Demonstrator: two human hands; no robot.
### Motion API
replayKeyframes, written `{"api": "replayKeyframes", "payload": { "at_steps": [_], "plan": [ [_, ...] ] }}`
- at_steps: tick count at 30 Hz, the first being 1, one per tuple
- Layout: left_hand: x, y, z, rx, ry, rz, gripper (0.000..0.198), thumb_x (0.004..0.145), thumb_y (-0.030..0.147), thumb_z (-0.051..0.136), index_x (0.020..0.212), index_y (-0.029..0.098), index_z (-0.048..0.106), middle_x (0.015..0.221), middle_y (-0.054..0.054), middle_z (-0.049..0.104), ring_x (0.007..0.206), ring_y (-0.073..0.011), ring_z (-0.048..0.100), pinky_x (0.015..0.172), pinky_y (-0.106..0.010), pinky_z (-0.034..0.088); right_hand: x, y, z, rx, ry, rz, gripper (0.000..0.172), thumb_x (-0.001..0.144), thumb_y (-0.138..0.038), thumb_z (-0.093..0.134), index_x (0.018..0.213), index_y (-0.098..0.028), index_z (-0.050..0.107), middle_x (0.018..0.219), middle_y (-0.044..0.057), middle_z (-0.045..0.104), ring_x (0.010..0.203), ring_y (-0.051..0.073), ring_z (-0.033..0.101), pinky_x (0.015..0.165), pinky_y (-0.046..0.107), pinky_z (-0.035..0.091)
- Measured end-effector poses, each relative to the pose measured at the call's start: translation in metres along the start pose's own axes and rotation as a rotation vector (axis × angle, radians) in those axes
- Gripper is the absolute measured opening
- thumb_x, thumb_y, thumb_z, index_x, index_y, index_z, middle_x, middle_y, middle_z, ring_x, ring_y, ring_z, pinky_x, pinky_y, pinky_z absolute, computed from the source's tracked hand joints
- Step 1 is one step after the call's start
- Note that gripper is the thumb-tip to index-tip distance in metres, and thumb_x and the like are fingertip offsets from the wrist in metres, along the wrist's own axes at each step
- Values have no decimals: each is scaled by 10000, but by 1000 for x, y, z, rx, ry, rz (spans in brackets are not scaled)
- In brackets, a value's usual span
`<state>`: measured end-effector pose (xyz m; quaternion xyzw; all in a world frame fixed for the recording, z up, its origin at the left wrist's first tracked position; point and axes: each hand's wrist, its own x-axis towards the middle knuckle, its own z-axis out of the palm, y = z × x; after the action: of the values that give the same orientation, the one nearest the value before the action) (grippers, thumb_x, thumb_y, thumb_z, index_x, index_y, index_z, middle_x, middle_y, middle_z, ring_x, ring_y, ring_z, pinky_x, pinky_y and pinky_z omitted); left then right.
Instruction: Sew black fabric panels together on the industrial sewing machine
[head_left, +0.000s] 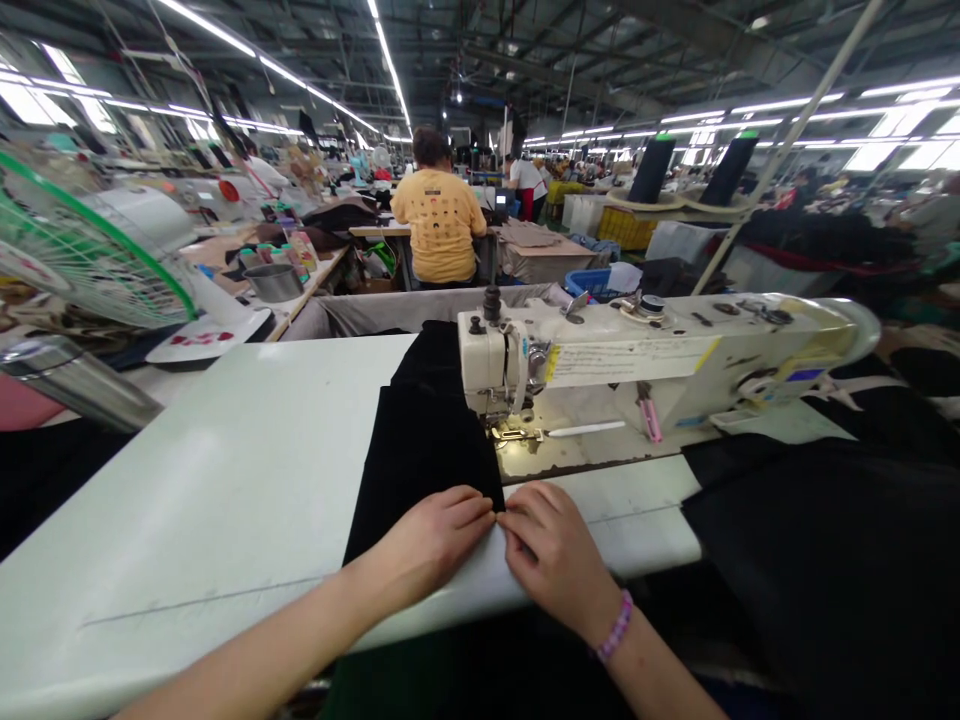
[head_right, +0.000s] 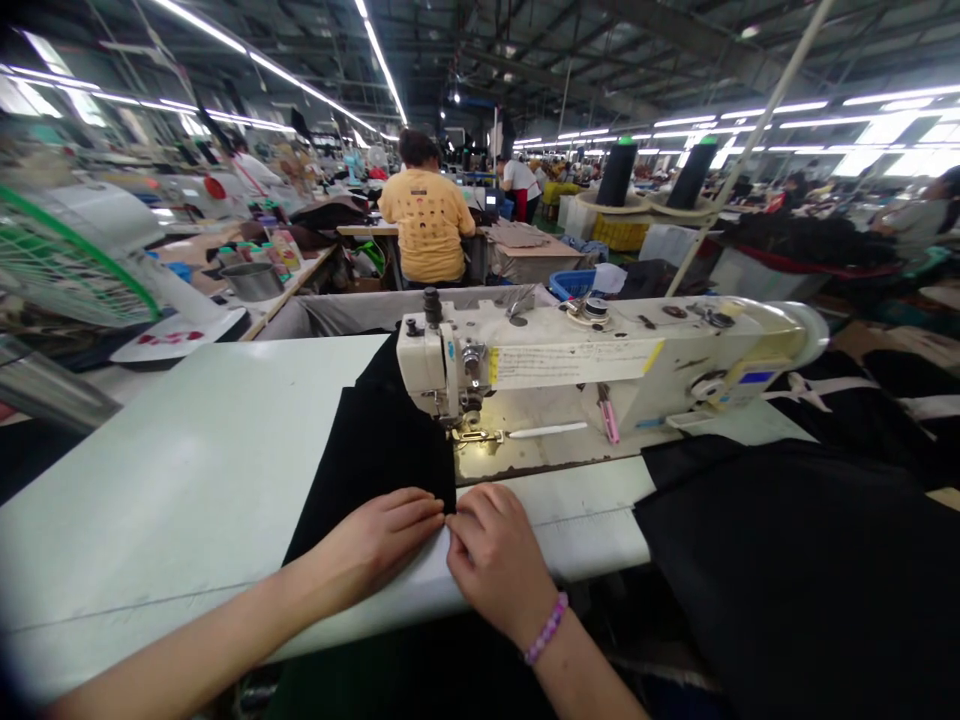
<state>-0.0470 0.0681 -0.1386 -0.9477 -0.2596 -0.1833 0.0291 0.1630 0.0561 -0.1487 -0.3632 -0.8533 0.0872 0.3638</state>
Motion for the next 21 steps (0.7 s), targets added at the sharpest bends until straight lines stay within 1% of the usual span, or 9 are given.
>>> {"api": "replayKeyframes", "payload": {
  "at_steps": [3, 7, 9, 11, 14, 17, 19, 21],
  "plan": [
    [7, -12, -1, 12, 32, -2, 270, 987, 131, 421, 1063, 110, 679, 1040, -122, 725, 1001, -217, 667, 905, -374, 596, 13, 5, 3, -90, -40, 53, 185, 833, -72, 574, 882, -189, 709, 879, 58, 612, 903, 229, 543, 843, 413, 477],
    [13, -30, -1, -44, 58, -55, 254, 985, 173, 455, 1056, 133, 696, 1045, -113, 722, 1010, -215, 660, 883, -368, 602, 25, 12, 5, -145, -39, 67, 141, 844, -103, 612, 863, -196, 716, 868, 49, 612, 894, 230, 541, 824, 399, 454],
    [15, -41, 0, -63, 61, -66, 269, 982, 174, 451, 1077, 143, 700, 1055, -113, 720, 1023, -215, 656, 889, -368, 598, 26, 13, 3, -156, -25, 72, 122, 864, -123, 614, 879, -190, 714, 882, 53, 618, 908, 235, 543, 852, 413, 446],
    [18, -52, 1, -71, 57, -81, 284, 980, 167, 442, 1083, 141, 706, 1067, -116, 719, 1030, -214, 652, 886, -356, 591, 22, 16, -4, -178, 6, 88, 119, 890, -142, 598, 903, -184, 709, 892, 58, 622, 917, 239, 546, 870, 421, 443],
    [22, -68, 2, -66, 40, -96, 293, 986, 173, 433, 1062, 138, 715, 1070, -112, 720, 1016, -205, 653, 885, -334, 578, 7, 24, -26, -250, 94, 139, 152, 932, -167, 545, 943, -181, 696, 909, 68, 626, 916, 240, 561, 864, 416, 449],
    [27, -80, 0, -51, 25, -113, 300, 990, 188, 429, 1043, 148, 721, 1070, -104, 718, 998, -199, 657, 894, -325, 569, -19, 40, -58, -359, 173, 220, 186, 958, -227, 501, 983, -178, 678, 951, 85, 639, 912, 247, 593, 864, 414, 465],
    [30, -86, -3, -36, 13, -135, 303, 989, 191, 427, 1039, 151, 723, 1074, -100, 715, 1002, -194, 658, 918, -326, 559, -40, 54, -81, -436, 197, 314, 221, 955, -285, 481, 1009, -174, 665, 993, 100, 646, 906, 256, 613, 850, 411, 484],
    [33, -87, -5, -13, 4, -172, 305, 987, 185, 423, 1051, 151, 719, 1077, -96, 712, 1010, -190, 656, 936, -326, 550, -62, 68, -102, -519, 195, 441, 273, 935, -332, 471, 1055, -165, 650, 1039, 118, 644, 905, 272, 622, 824, 417, 502]
  ]
}}
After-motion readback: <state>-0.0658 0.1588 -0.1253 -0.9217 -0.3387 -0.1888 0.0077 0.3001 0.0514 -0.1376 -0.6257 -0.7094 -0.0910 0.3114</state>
